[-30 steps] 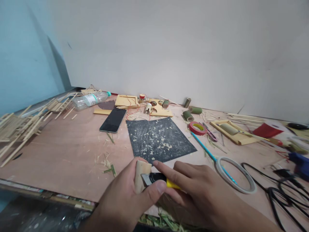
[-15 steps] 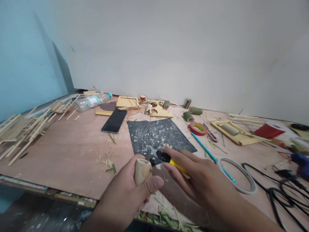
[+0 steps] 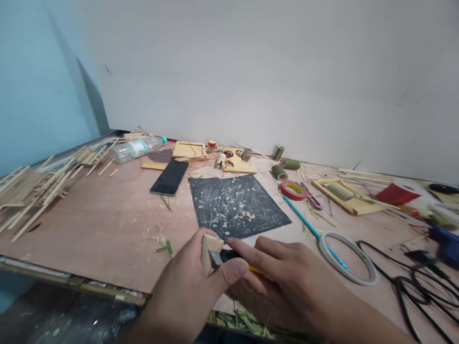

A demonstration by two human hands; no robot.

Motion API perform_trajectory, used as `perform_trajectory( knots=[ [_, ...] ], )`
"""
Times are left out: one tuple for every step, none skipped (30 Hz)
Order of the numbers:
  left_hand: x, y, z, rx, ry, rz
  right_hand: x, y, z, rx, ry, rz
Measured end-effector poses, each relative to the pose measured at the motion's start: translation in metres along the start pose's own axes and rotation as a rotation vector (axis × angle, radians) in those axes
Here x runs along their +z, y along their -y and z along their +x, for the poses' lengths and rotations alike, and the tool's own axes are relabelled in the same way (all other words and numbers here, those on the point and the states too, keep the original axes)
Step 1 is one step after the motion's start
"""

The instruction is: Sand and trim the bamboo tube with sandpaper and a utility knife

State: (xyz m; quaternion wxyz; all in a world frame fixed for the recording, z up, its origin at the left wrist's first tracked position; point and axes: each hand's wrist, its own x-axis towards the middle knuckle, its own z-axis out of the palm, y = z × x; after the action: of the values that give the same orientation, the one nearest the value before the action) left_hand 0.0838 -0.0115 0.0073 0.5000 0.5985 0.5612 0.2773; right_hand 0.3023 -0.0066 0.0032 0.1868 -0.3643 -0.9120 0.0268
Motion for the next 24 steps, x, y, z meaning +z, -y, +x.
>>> perform_trajectory(
  knots=[
    [0.001, 0.0, 0.0, -0.008, -0.017, 0.027, 0.0, 0.0, -0.001, 0.001, -0.005, -0.013],
    [0.002, 0.0, 0.0, -0.016, -0.028, 0.046, 0.001, 0.001, -0.002, 0.002, -0.011, -0.025],
    [0.003, 0.001, 0.0, -0.021, -0.038, 0.06, 0.001, 0.002, -0.003, 0.005, -0.022, -0.04],
    [0.003, 0.001, 0.0, -0.025, -0.046, 0.072, 0.001, 0.003, -0.004, 0.006, -0.033, -0.054],
    [0.004, 0.0, -0.001, -0.029, -0.055, 0.08, 0.001, 0.005, -0.004, 0.007, -0.042, -0.069],
    [0.004, -0.001, -0.001, -0.033, -0.064, 0.083, 0.002, 0.007, -0.004, 0.006, -0.053, -0.089],
    [0.005, -0.002, -0.001, -0.034, -0.077, 0.082, 0.002, 0.008, -0.005, 0.003, -0.071, -0.114],
    [0.005, -0.004, -0.002, -0.033, -0.094, 0.078, 0.004, 0.01, -0.005, 0.006, -0.091, -0.141],
    [0.005, -0.006, -0.002, -0.03, -0.113, 0.073, 0.005, 0.01, -0.005, 0.017, -0.115, -0.171],
    [0.006, -0.007, -0.002, -0.029, -0.135, 0.07, 0.006, 0.01, -0.004, 0.043, -0.144, -0.207],
    [0.006, -0.008, -0.002, -0.031, -0.154, 0.068, 0.007, 0.009, -0.004, 0.076, -0.174, -0.243],
    [0.005, -0.009, -0.002, -0.037, -0.165, 0.066, 0.008, 0.008, -0.004, 0.112, -0.201, -0.274],
    [0.005, -0.009, -0.001, -0.046, -0.164, 0.062, 0.008, 0.006, -0.003, 0.143, -0.223, -0.295],
    [0.004, -0.009, -0.001, -0.056, -0.15, 0.051, 0.008, 0.004, -0.003, 0.159, -0.239, -0.304],
    [0.004, -0.008, 0.0, -0.062, -0.119, 0.032, 0.007, 0.002, -0.002, 0.161, -0.244, -0.3],
    [0.003, -0.006, 0.001, -0.058, -0.081, 0.004, 0.006, 0.0, -0.002, 0.153, -0.242, -0.284],
    [0.002, -0.004, 0.001, -0.046, -0.037, -0.036, 0.005, -0.002, -0.003, 0.14, -0.232, -0.261],
    [0.001, -0.001, 0.002, -0.028, 0.007, -0.083, 0.004, -0.003, -0.003, 0.129, -0.217, -0.236],
    [0.0, 0.001, 0.003, -0.012, 0.047, -0.132, 0.003, -0.005, -0.004, 0.117, -0.188, -0.207],
    [0.0, 0.004, 0.004, 0.002, 0.08, -0.178, 0.003, -0.006, -0.005, 0.106, -0.147, -0.171],
    [-0.001, 0.007, 0.004, 0.01, 0.104, -0.215, 0.002, -0.007, -0.006, 0.1, -0.1, -0.132],
    [-0.001, 0.008, 0.004, 0.015, 0.118, -0.238, 0.002, -0.007, -0.006, 0.093, -0.052, -0.091],
    [-0.001, 0.01, 0.005, 0.017, 0.125, -0.245, 0.001, -0.007, -0.007, 0.087, -0.008, -0.053],
    [-0.001, 0.01, 0.005, 0.017, 0.121, -0.239, 0.001, -0.007, -0.007, 0.079, 0.029, -0.023]
  ],
)
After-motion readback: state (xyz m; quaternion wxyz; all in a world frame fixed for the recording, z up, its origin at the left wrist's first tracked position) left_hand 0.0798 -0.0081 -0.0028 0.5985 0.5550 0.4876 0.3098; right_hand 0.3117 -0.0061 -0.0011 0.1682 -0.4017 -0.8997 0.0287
